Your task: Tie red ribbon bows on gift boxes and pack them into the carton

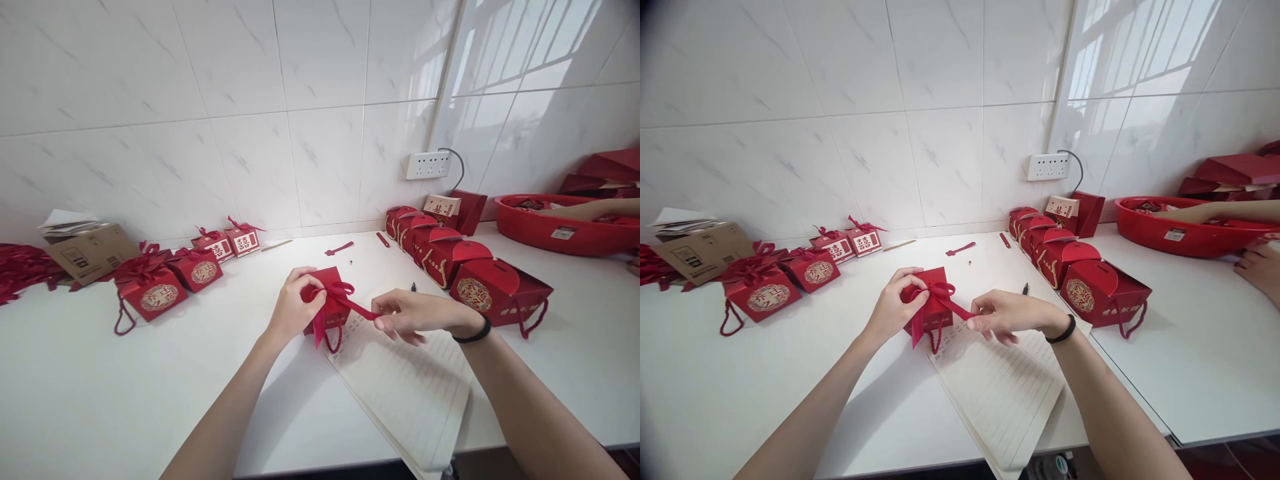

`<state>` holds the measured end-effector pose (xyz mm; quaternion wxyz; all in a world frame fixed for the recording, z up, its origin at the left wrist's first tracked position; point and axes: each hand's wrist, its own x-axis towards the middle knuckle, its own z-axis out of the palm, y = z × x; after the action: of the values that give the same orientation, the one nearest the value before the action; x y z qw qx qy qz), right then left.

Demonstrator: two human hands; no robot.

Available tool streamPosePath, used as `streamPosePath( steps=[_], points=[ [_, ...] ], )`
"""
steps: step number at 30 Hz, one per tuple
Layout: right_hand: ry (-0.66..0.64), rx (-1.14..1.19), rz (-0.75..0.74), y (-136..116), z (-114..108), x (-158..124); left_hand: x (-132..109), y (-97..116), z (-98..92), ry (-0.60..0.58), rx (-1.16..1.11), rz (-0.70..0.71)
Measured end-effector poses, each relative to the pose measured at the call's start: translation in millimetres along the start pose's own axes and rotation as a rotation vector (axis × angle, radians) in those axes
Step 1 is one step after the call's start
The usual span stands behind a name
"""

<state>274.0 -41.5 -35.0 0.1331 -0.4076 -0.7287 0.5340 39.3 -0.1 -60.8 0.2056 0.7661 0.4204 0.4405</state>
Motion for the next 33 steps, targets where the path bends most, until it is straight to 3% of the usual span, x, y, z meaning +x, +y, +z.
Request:
streamPosePath(
  steps=[4,6,9,12,24,29,33],
  points=[
    [-0.270,0.153,0.074,-9,20,8,-3,2,3.4,-0.004,0.027,0.059],
    [-0.237,0.214,0.088,-9,39,22,-6,5,6.0,-0.004,0.045,0.103],
    [-0.080,0.374,0.059,-6,64,43,-9,9,10.9,0.018,0.068,0.121],
    [0.006,0.489,-0.006,0,78,54,-11,11,15.1,0.040,0.060,0.109],
    [0.039,0.453,-0.030,-1,92,59,-13,13,17.7,0.050,-0.023,0.055],
    [-0.080,0.458,-0.067,6,105,65,-12,12,18.0,0.061,-0.021,0.060],
    [-0.162,0.432,-0.059,2,95,57,-10,10,17.1,0.045,-0.023,0.068]
  ],
)
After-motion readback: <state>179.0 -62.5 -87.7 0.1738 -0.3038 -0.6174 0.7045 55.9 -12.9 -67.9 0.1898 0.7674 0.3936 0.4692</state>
